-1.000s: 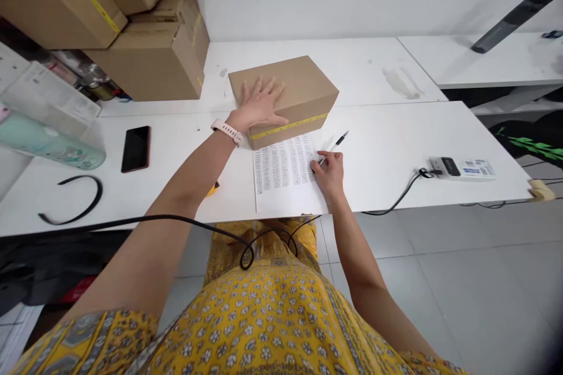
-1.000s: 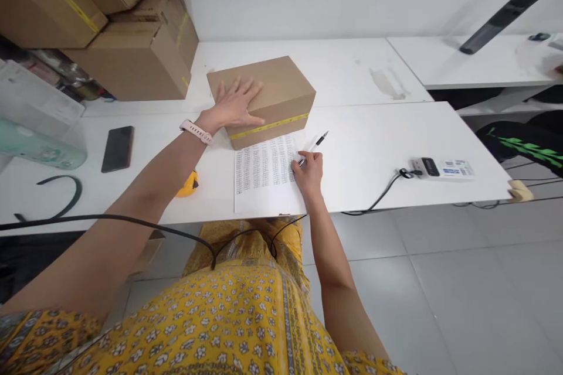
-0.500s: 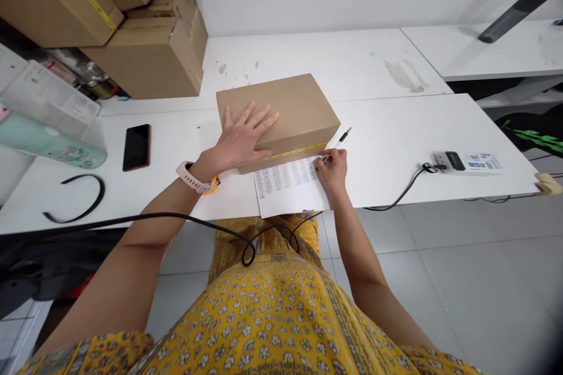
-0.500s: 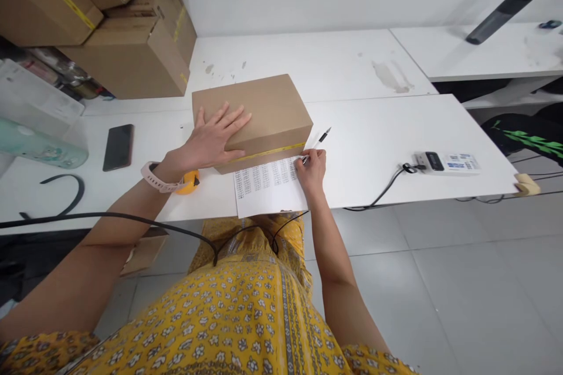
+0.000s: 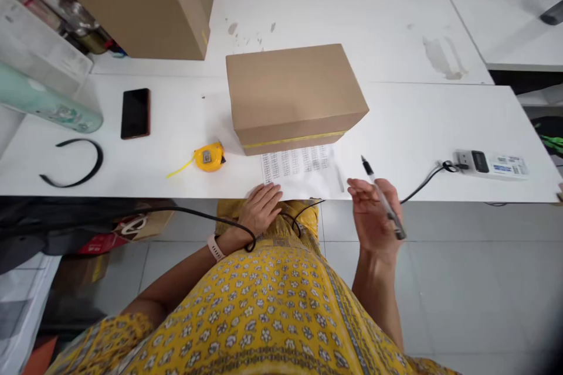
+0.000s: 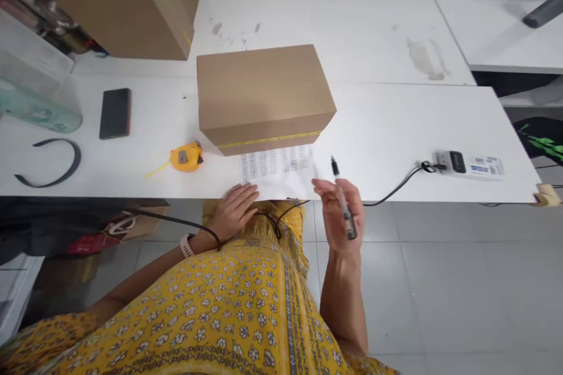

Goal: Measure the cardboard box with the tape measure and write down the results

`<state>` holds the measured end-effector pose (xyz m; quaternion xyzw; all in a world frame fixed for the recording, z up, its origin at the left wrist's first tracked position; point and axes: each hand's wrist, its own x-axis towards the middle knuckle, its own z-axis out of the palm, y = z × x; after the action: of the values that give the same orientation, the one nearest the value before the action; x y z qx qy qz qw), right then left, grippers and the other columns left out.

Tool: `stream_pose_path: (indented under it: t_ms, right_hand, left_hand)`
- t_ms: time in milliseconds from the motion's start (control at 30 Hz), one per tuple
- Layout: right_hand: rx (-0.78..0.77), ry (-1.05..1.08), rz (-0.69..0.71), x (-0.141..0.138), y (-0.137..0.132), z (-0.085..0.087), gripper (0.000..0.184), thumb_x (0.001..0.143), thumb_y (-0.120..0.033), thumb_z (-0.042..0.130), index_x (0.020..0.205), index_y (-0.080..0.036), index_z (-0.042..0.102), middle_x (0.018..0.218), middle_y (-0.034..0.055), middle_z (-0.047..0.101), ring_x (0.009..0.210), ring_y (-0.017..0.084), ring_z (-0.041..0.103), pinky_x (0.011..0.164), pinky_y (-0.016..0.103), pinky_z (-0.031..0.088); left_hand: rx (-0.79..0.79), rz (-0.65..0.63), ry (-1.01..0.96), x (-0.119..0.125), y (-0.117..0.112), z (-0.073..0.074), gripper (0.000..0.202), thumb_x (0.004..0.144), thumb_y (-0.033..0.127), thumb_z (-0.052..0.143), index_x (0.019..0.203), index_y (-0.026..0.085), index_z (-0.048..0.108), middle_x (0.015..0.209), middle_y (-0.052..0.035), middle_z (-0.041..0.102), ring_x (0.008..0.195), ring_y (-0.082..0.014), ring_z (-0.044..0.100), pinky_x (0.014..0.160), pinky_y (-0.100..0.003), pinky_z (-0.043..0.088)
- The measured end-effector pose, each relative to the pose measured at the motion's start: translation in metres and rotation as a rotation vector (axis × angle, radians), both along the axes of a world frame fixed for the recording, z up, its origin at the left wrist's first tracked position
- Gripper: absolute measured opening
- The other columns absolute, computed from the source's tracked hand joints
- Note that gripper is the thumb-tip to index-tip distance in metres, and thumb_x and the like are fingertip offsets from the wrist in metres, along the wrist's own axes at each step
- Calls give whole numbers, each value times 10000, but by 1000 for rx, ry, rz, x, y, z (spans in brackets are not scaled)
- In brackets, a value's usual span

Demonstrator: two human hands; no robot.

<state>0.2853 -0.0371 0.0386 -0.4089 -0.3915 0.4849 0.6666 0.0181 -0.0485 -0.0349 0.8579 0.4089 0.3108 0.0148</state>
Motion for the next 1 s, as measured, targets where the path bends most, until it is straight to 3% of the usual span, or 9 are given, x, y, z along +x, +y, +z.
stream_pose_path:
  t_ms: [100,233,300,367,467,567,633,800,1000]
  right_hand:
    - [-10,-44,158,-32,-4,-3,367,751,-473,850,938,-297,588,771,-22,728,763,190,706,793,372,547]
    - [-140,15,260,-73,10,-18,459,926,-706,555,784,-278,469,487,-79,456,470,140,484,576,311,461]
    - [-222,46,310,-87,22,-27,532,939,-786,403,854,-281,546,516,-55,504,505,156,523,615,334,492]
    - [-270,47,366,-95,34,-38,618,905,-828,404,1035,-271,638,686,6,660,699,193,657,754,381,547]
    - [-295,-40,359,-101,46,-53,547,855,-728,625,1130,-259,681,905,39,728,917,206,694,887,399,551]
    - [-258,-258,231,-103,50,-62,371,786,-583,783,877,-243,663,747,-23,634,738,150,614,734,327,531]
    - [-216,-393,157,-103,50,-63,366,834,-582,735,812,-235,620,689,-39,572,663,128,545,654,298,488]
    - [-169,-478,232,-102,48,-62,349,928,-562,629,1065,-243,664,866,8,689,799,157,634,747,328,516]
    - [-154,-573,186,-104,44,-63,261,939,-446,624,802,-230,569,702,-40,562,659,119,508,632,278,421]
  left_hand:
    - [34,-7,-41,-3,4,-12,321,1012,157,580,1328,155,633,1301,-130,736,1257,-257,677,1049,-464,568]
    - [65,-56,-69,-10,12,-22,329,1015,146,581,1338,173,634,1291,-116,744,1261,-234,675,1050,-444,569]
    - [33,-71,-65,-11,13,-25,329,1026,154,561,1345,180,634,1299,-118,740,1270,-227,668,1074,-451,556]
    - [-10,-70,-64,-11,12,-27,315,1038,162,539,1333,188,645,1287,-114,746,1266,-219,669,1100,-458,541]
    - [-10,-45,-58,-10,10,-26,281,1037,171,542,1285,188,673,1263,-102,758,1238,-217,685,1100,-453,549]
    - [-24,-45,-42,-9,9,-23,273,1025,232,586,1273,166,680,1292,-117,744,1239,-237,687,1089,-457,563]
    - [-69,-48,-35,-8,9,-23,285,1021,266,599,1273,163,682,1300,-124,739,1243,-244,686,1091,-464,565]
    - [-30,-23,-73,-6,10,-26,230,1022,214,584,1207,164,711,1223,-114,773,1181,-228,719,1067,-437,586]
    - [-111,-20,-109,-3,11,-32,210,1030,231,579,1171,182,726,1241,-109,766,1200,-226,708,1081,-453,575]
